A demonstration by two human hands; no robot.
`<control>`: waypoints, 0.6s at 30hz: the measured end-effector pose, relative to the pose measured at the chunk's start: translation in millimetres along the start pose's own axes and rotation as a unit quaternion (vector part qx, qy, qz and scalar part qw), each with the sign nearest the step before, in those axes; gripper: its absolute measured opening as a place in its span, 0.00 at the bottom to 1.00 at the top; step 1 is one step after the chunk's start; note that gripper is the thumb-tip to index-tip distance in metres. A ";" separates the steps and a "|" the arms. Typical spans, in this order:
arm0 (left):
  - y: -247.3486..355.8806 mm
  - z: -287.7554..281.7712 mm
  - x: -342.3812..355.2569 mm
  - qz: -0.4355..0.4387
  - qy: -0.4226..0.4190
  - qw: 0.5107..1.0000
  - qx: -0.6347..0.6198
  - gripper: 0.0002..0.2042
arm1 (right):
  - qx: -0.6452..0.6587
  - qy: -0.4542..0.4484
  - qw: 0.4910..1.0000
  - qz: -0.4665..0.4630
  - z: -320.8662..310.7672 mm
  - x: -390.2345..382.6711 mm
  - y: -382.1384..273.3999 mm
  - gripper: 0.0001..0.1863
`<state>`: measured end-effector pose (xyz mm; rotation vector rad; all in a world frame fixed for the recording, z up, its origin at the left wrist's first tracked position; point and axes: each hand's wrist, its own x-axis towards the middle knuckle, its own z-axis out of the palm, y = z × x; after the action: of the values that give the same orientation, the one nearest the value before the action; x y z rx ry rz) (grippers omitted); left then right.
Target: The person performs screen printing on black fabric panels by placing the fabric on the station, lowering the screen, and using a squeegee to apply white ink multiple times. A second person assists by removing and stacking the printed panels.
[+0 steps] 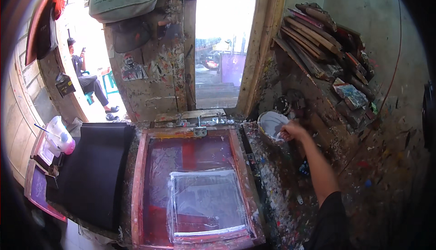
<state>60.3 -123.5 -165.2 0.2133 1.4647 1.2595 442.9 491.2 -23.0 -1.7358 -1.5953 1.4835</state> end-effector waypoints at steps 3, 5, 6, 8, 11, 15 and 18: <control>-2.0 -2.9 -2.3 0.004 -0.001 1.000 0.006 0.19 | 0.265 0.049 0.963 0.017 18.4 31.0 35.4 0.07; -3.3 -3.7 -3.3 0.007 -0.005 1.000 0.008 0.19 | 0.372 0.034 0.926 0.050 22.4 60.8 52.1 0.07; -3.9 -6.1 -6.9 0.007 0.003 1.000 0.012 0.19 | 0.444 0.056 0.893 0.044 40.8 68.6 56.1 0.07; -2.4 -8.5 -11.0 0.009 0.020 1.000 0.020 0.19 | 0.533 0.054 0.844 0.029 64.7 81.1 60.6 0.08; -11.4 11.5 5.1 0.004 -0.071 0.997 0.003 0.19 | 0.579 0.087 0.810 -0.036 -56.0 96.9 99.4 0.08; -12.1 -11.1 -14.1 0.007 0.002 1.000 0.020 0.19 | 0.624 0.013 0.781 -0.018 38.2 81.9 78.8 0.10; -17.9 -12.0 -19.0 0.009 -0.009 1.000 0.018 0.19 | 0.628 0.012 0.778 -0.032 20.5 65.0 79.7 0.10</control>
<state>66.1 -151.2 -169.9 0.2630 1.4741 1.2436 453.9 516.6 -124.1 -0.8385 -0.3018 1.7745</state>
